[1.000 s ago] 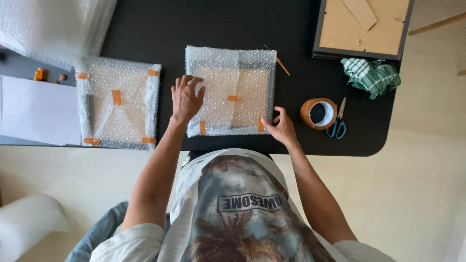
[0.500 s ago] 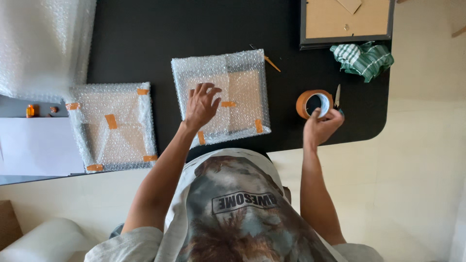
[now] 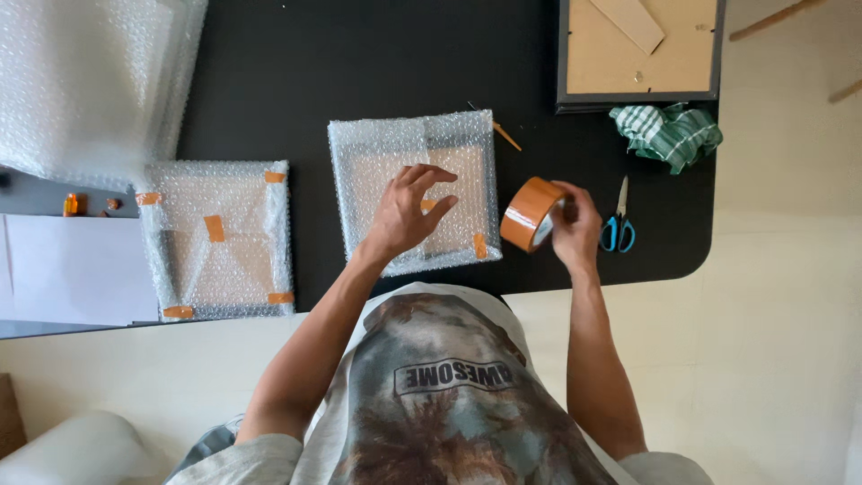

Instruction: The person wraps picture frames in bubble wrap, securing the edges and corners with tape and cutting the tape using scissors.

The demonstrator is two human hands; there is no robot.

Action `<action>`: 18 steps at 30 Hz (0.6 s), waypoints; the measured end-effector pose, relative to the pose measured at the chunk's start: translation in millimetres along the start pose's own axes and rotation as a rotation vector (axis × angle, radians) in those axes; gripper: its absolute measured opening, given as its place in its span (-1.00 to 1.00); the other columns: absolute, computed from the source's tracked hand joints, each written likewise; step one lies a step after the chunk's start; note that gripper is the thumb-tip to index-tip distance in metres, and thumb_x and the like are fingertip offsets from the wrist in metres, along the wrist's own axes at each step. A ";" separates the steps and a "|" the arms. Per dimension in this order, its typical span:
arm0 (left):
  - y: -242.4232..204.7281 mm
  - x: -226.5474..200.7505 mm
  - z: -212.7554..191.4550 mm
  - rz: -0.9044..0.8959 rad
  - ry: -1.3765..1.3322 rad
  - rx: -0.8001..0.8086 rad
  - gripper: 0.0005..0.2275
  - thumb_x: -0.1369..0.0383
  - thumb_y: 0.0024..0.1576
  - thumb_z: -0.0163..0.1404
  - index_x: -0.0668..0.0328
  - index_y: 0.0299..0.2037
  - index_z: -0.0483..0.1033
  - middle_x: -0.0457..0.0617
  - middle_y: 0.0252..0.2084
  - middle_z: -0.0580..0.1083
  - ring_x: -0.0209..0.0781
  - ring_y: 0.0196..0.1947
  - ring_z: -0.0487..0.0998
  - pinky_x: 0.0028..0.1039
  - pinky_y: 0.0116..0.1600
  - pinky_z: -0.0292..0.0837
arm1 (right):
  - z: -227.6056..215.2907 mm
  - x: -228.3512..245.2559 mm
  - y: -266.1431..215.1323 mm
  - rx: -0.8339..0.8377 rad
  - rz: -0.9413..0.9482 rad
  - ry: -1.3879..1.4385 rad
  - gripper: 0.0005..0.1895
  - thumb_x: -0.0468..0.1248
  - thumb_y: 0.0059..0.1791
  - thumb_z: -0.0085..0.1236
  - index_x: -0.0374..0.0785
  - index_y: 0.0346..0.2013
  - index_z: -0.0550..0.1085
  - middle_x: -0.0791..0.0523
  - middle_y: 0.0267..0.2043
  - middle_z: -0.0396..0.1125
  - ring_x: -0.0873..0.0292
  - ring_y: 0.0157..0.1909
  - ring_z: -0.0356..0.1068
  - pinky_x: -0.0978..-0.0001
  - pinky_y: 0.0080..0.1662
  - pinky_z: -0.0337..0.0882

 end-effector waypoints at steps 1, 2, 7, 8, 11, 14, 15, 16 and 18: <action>-0.4 -10.8 -7.9 0.005 0.000 -0.005 -0.76 0.21 0.17 0.17 -0.25 0.05 0.57 -0.17 -0.01 0.50 -0.10 0.06 0.52 -0.19 0.06 0.47 | 0.5 14.5 0.6 -0.003 -0.006 -0.001 -0.57 -0.56 -0.03 0.14 -0.19 0.10 0.55 -0.04 -0.07 0.44 -0.17 -0.02 0.48 0.07 0.03 0.48; -1.3 -21.8 -16.2 0.068 -0.101 0.008 -0.70 0.16 0.15 0.20 -0.18 0.08 0.56 -0.07 0.00 0.51 0.00 0.07 0.52 -0.13 0.09 0.45 | 3.1 29.3 0.4 0.116 -0.034 0.049 -0.56 -0.57 -0.01 0.12 -0.21 0.13 0.53 -0.05 -0.09 0.41 -0.18 -0.06 0.48 0.06 -0.07 0.49; -10.4 -61.6 -45.2 0.143 -0.268 0.056 -0.51 0.10 0.02 0.31 -0.04 0.15 0.53 0.06 0.06 0.52 0.13 0.14 0.50 -0.03 0.18 0.42 | 24.9 65.2 -2.5 0.376 -0.017 0.175 -0.56 -0.57 -0.03 0.09 -0.22 0.11 0.53 -0.03 -0.12 0.40 -0.05 -0.14 0.49 0.21 -0.20 0.49; -13.2 -65.6 -49.9 0.148 -0.273 0.068 -0.51 0.12 0.01 0.32 -0.03 0.14 0.54 0.06 0.05 0.52 0.13 0.13 0.50 -0.03 0.17 0.42 | 29.6 67.6 -4.9 0.425 -0.017 0.199 -0.57 -0.57 -0.03 0.08 -0.25 0.11 0.53 -0.01 -0.13 0.40 0.05 -0.21 0.45 0.24 -0.23 0.47; -19.1 -69.0 -55.2 0.160 -0.288 0.076 -0.56 0.14 0.00 0.33 -0.04 0.08 0.57 0.05 0.00 0.54 0.15 0.10 0.53 -0.03 0.13 0.44 | 39.3 78.3 -10.3 0.512 -0.020 0.229 -0.60 -0.54 -0.03 0.12 -0.27 0.10 0.53 0.04 -0.16 0.40 0.17 -0.28 0.40 0.32 -0.29 0.41; -22.3 -64.9 -54.7 0.170 -0.289 0.082 -0.68 0.18 0.01 0.32 -0.05 -0.04 0.63 0.01 -0.09 0.57 0.14 0.04 0.57 -0.07 0.04 0.47 | 41.2 90.1 -11.3 0.596 -0.027 0.234 -0.60 -0.52 -0.03 0.13 -0.25 0.10 0.54 0.05 -0.17 0.39 0.19 -0.28 0.36 0.34 -0.32 0.40; -23.5 -63.2 -53.4 0.170 -0.282 0.092 -0.75 0.22 0.02 0.31 -0.05 -0.12 0.66 -0.02 -0.13 0.59 0.12 0.00 0.59 -0.10 0.00 0.49 | 40.5 93.2 -12.0 0.647 -0.031 0.233 -0.59 -0.54 -0.02 0.10 -0.24 0.10 0.54 0.05 -0.17 0.37 0.17 -0.28 0.33 0.32 -0.31 0.41; -24.2 -61.9 -53.6 0.171 -0.281 0.089 -0.75 0.22 0.02 0.31 -0.05 -0.12 0.66 -0.02 -0.13 0.59 0.12 0.00 0.59 -0.10 0.00 0.49 | 41.7 95.3 -12.5 0.647 -0.034 0.232 -0.59 -0.54 -0.02 0.10 -0.24 0.10 0.54 0.05 -0.17 0.37 0.17 -0.28 0.33 0.32 -0.31 0.41; -25.2 -59.9 -52.5 0.171 -0.262 0.081 -0.89 0.29 0.07 0.25 -0.06 -0.22 0.67 -0.07 -0.20 0.61 0.06 -0.06 0.62 -0.16 -0.03 0.50 | 43.0 98.2 -14.1 0.670 -0.032 0.264 -0.56 -0.58 -0.03 0.01 -0.27 0.11 0.53 0.04 -0.17 0.35 0.18 -0.22 0.32 0.36 -0.28 0.40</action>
Point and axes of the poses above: each hand's wrist, its own y-axis towards the middle knuckle, its own z-axis out of the palm, x = y × z, the point moved 1 cm from there along y, towards the middle knuckle
